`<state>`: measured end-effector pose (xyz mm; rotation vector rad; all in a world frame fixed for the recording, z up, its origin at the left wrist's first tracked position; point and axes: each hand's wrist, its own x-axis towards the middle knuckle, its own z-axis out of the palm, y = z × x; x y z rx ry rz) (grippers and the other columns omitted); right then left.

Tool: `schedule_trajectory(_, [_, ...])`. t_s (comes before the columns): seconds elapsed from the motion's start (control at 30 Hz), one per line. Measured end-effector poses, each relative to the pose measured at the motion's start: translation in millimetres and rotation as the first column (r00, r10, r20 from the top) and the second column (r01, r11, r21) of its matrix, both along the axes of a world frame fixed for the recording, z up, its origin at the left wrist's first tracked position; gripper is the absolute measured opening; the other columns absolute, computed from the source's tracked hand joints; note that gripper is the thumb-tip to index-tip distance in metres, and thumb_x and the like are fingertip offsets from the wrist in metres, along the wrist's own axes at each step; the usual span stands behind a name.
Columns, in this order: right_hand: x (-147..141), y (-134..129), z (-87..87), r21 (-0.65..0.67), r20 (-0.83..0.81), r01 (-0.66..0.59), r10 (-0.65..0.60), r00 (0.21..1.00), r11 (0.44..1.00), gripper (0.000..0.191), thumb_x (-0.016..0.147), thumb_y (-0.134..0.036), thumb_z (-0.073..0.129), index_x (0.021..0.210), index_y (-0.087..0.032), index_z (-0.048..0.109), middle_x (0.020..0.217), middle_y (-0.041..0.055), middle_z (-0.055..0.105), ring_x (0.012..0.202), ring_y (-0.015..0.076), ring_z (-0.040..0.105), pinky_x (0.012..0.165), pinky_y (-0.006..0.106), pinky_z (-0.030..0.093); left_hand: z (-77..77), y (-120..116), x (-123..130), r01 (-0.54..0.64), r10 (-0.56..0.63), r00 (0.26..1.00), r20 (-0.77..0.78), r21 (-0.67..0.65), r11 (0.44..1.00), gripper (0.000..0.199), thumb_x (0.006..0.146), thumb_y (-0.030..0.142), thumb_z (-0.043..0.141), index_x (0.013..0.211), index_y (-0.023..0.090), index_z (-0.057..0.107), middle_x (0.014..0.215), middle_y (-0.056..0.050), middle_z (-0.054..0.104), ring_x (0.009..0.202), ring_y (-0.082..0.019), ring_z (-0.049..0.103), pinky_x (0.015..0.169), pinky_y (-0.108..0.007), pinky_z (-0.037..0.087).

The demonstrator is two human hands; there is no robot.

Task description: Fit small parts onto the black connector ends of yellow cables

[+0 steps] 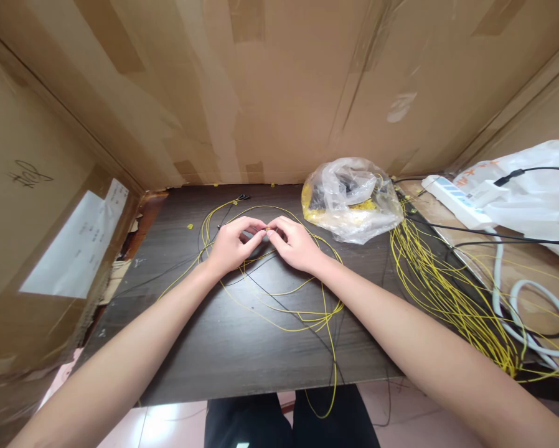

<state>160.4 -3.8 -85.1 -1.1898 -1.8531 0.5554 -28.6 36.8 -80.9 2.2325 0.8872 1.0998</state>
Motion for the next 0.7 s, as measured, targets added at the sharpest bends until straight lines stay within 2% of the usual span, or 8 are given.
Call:
schedule_trajectory(0.4, [-0.2,-2.0,0.8,0.036,-0.009,0.075,-0.075,0.997,0.997,0.012,0.095,-0.020,0.062,0.094,-0.018,0.073,0.087,0.0042,0.070,0.073,0.0158,0.061,0.071,0.030,0.047,-1.0,1.7,-0.6,-0.011,0.011,1.000,-0.020,-0.004,1.000,0.020,0.095,0.036,0.066,0.100,0.018,0.074,0.094,-0.006,0.075,0.077,-0.016,0.070,0.063,-0.024,0.057])
schedule_trajectory(0.7, [-0.9,-1.9,-0.4,0.071,-0.026,0.105,-0.103,0.994,0.992,0.009,0.092,-0.016,0.065,0.094,-0.017,0.075,0.084,0.0032,0.069,0.070,0.0145,0.060,0.068,0.028,0.047,-0.7,1.0,-0.1,-0.016,0.016,1.000,-0.009,0.005,1.000,0.019,0.094,0.034,0.067,0.101,0.018,0.075,0.094,-0.005,0.076,0.077,-0.016,0.071,0.064,-0.024,0.058])
